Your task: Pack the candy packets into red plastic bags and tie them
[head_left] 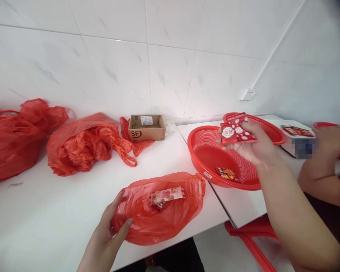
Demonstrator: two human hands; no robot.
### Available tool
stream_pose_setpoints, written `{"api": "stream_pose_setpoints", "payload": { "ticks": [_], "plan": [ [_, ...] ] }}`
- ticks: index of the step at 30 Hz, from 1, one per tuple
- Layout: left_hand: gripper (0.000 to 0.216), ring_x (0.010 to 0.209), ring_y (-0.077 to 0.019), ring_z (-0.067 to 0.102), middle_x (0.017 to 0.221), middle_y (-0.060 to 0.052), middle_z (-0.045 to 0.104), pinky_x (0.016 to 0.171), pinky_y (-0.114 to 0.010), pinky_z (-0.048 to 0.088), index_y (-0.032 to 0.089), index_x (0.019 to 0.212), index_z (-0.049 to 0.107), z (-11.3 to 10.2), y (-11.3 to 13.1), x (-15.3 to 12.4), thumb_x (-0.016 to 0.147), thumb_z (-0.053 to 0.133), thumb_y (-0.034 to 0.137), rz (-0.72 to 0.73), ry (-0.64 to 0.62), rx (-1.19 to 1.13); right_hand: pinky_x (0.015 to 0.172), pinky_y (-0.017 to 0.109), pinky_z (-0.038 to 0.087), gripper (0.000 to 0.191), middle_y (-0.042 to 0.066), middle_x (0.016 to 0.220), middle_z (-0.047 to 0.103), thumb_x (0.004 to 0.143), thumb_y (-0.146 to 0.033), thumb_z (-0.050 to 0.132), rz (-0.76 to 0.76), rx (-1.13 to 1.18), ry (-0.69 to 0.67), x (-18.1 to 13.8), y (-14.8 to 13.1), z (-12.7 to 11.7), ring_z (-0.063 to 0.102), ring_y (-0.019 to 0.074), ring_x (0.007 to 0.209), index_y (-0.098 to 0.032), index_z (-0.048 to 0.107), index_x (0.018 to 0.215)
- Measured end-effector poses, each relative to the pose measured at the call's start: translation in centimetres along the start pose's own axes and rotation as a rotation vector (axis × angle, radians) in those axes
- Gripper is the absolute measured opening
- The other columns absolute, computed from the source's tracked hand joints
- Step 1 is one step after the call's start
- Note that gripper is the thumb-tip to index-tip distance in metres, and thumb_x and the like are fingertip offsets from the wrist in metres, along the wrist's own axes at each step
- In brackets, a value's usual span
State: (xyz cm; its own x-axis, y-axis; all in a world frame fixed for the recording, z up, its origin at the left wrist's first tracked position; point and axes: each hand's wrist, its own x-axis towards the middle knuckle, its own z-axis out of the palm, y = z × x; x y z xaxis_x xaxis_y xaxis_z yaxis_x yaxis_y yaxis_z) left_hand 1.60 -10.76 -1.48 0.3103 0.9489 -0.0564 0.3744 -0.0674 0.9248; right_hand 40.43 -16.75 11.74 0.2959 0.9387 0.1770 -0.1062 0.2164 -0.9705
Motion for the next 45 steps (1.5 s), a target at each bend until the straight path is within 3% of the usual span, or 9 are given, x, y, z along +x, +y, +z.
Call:
{"api": "stream_pose_setpoints", "payload": {
  "ticks": [6,12,16,19,23,31,37,41,45],
  "plan": [
    [0.072,0.136,-0.0271,0.041,0.147,-0.005,0.045,0.110,-0.043,0.038,0.032,0.146,0.036,0.4,-0.2,0.3,0.080,0.062,0.047,-0.019,0.017,0.023,0.074,0.031,0.050,0.021,0.001,0.098,0.059,0.086,-0.038,0.060,0.223,-0.448,-0.563,-3.5,7.2,9.6,0.062,0.0150,0.083,-0.024,0.051,0.100],
    [0.068,0.135,-0.0252,0.042,0.148,-0.005,0.044,0.110,-0.041,0.036,0.030,0.146,0.037,1.0,0.5,0.2,0.083,0.058,0.046,-0.026,0.021,-0.047,0.079,0.033,0.047,0.034,0.002,0.100,0.060,0.087,-0.054,0.055,0.176,-0.728,-0.485,-4.0,13.1,12.4,0.057,0.0168,0.089,-0.023,0.047,0.098],
    [0.067,0.134,-0.0249,0.043,0.146,-0.005,0.046,0.110,-0.039,0.036,0.029,0.145,0.037,1.1,0.7,0.2,0.084,0.058,0.046,-0.005,0.043,-0.046,0.096,0.038,0.044,0.026,0.004,0.121,0.059,0.095,-0.037,0.046,0.097,-0.718,-0.400,-3.8,13.1,11.3,0.056,0.0184,0.110,-0.026,0.048,0.118],
    [0.068,0.133,-0.0249,0.044,0.145,-0.005,0.047,0.109,-0.040,0.036,0.031,0.146,0.035,1.0,0.7,0.3,0.084,0.058,0.046,-0.006,0.032,-0.046,0.111,0.041,0.033,0.048,0.002,0.146,0.044,0.093,-0.034,0.050,0.062,-0.736,-0.452,-3.9,12.2,10.8,0.040,0.0197,0.134,-0.033,0.040,0.139],
    [0.068,0.129,-0.0252,0.047,0.143,-0.005,0.048,0.107,-0.041,0.039,0.032,0.147,0.035,0.9,0.4,0.5,0.084,0.057,0.046,-0.019,0.025,-0.017,0.106,0.044,0.042,0.051,0.004,0.146,0.045,0.093,-0.041,0.051,0.101,-0.711,-0.394,-4.4,9.1,8.9,0.050,0.0227,0.127,-0.032,0.041,0.141],
    [0.053,0.119,-0.0249,0.053,0.124,-0.005,0.055,0.109,-0.043,0.037,0.035,0.133,0.055,0.4,0.8,0.0,0.082,0.058,0.049,0.088,0.046,0.090,0.101,0.052,0.043,0.047,0.007,0.134,0.056,0.087,-0.054,0.055,0.084,-1.174,0.146,-2.7,3.5,-4.8,0.054,0.0305,0.120,-0.032,0.054,0.128],
    [0.056,0.131,-0.0292,0.043,0.138,-0.001,0.049,0.113,-0.051,0.030,0.042,0.132,0.053,0.0,-0.9,-0.5,0.078,0.062,0.052,0.100,0.031,0.107,0.080,0.047,0.051,0.075,0.020,0.123,0.060,0.059,-0.048,0.081,0.584,-1.414,-0.139,-0.4,7.9,-11.1,0.064,0.0357,0.098,-0.018,0.060,0.125],
    [0.057,0.135,-0.0294,0.039,0.141,-0.002,0.047,0.116,-0.051,0.024,0.038,0.133,0.052,0.1,-1.0,-0.8,0.079,0.061,0.053,0.064,0.042,0.071,0.045,0.023,0.040,0.038,0.004,0.074,0.068,0.063,-0.031,0.078,0.548,-1.147,-0.321,-0.8,9.4,-9.9,0.059,0.0126,0.051,-0.017,0.068,0.097],
    [0.056,0.135,-0.0302,0.038,0.140,-0.003,0.048,0.116,-0.051,0.024,0.035,0.132,0.054,0.5,-0.1,-1.3,0.080,0.058,0.056,0.025,0.071,0.046,0.039,0.019,0.033,0.018,-0.004,0.061,0.062,0.066,-0.026,0.076,0.506,-0.946,-0.431,-0.5,8.7,-8.9,0.052,0.0075,0.046,-0.020,0.065,0.079]
  ]
}}
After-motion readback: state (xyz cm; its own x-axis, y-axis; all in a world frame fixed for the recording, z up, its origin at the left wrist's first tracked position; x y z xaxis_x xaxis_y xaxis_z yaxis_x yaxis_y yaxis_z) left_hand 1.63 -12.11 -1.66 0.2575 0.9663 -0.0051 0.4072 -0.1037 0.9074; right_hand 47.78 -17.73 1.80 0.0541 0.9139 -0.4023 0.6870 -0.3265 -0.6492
